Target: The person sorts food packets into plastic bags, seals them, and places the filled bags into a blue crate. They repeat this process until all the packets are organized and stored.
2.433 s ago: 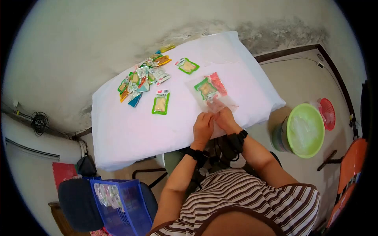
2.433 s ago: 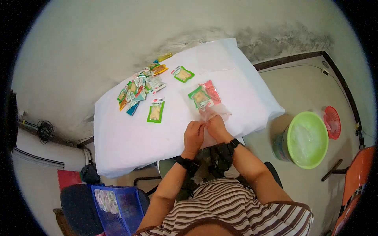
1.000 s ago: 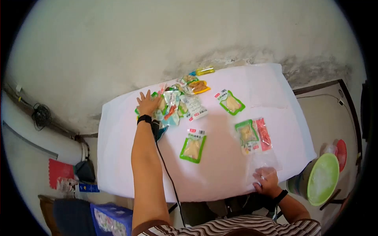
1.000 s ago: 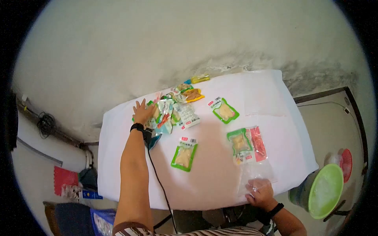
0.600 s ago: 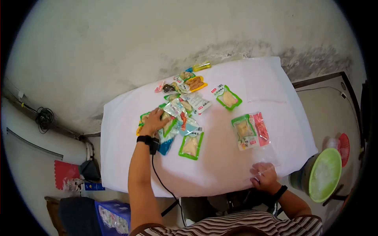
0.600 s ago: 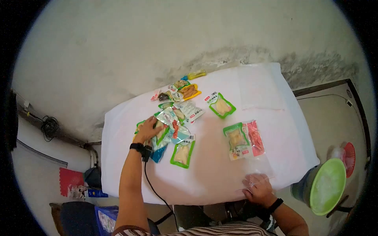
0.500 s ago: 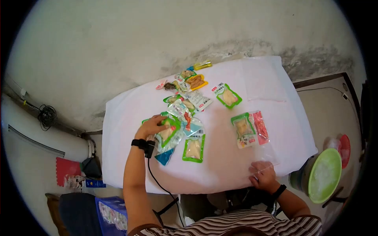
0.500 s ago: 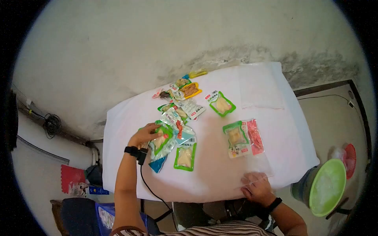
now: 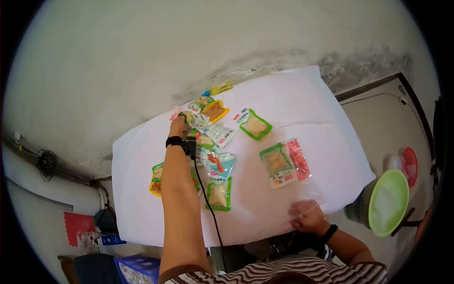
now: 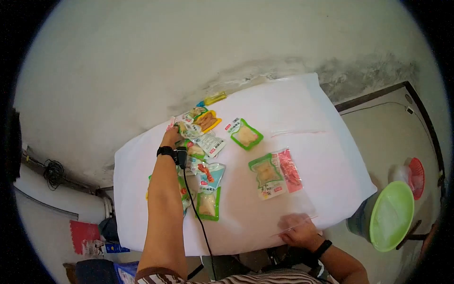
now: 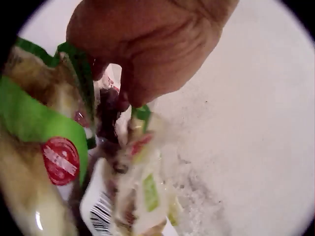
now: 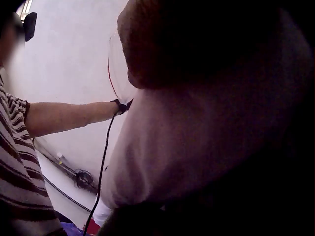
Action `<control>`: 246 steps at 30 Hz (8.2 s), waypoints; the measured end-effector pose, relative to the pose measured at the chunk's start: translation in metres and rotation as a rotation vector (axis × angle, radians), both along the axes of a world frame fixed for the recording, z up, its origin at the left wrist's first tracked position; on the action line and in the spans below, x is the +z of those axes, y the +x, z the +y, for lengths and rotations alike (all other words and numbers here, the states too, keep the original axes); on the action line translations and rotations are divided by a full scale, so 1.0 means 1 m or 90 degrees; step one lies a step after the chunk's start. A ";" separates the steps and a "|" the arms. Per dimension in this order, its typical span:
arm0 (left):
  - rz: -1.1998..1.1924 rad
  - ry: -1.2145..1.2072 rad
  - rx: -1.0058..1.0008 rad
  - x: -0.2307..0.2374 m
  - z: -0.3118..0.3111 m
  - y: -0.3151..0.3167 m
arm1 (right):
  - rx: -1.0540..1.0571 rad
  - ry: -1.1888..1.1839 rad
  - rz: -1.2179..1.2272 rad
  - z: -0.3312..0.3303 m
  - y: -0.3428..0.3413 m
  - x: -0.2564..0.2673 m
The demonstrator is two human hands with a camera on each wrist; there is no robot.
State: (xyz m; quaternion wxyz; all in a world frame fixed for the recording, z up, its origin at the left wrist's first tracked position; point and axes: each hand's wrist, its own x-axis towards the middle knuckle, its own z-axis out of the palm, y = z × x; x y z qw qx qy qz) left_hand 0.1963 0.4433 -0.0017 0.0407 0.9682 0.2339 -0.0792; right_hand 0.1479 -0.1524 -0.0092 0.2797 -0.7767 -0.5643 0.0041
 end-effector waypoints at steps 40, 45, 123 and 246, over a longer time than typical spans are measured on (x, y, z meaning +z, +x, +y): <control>-0.233 -0.663 -0.155 0.077 -0.464 -0.185 | -0.037 0.318 1.044 -0.097 -0.004 0.022; -0.338 -0.819 -0.113 0.053 -0.490 -0.178 | -0.081 0.310 1.093 -0.133 -0.034 0.033; -0.694 -0.298 -0.070 -0.013 -0.495 -0.155 | -0.025 -0.002 0.052 0.056 0.034 -0.035; -0.509 -0.011 -0.053 0.017 -0.246 -0.039 | -0.248 0.239 0.415 -0.007 0.005 -0.009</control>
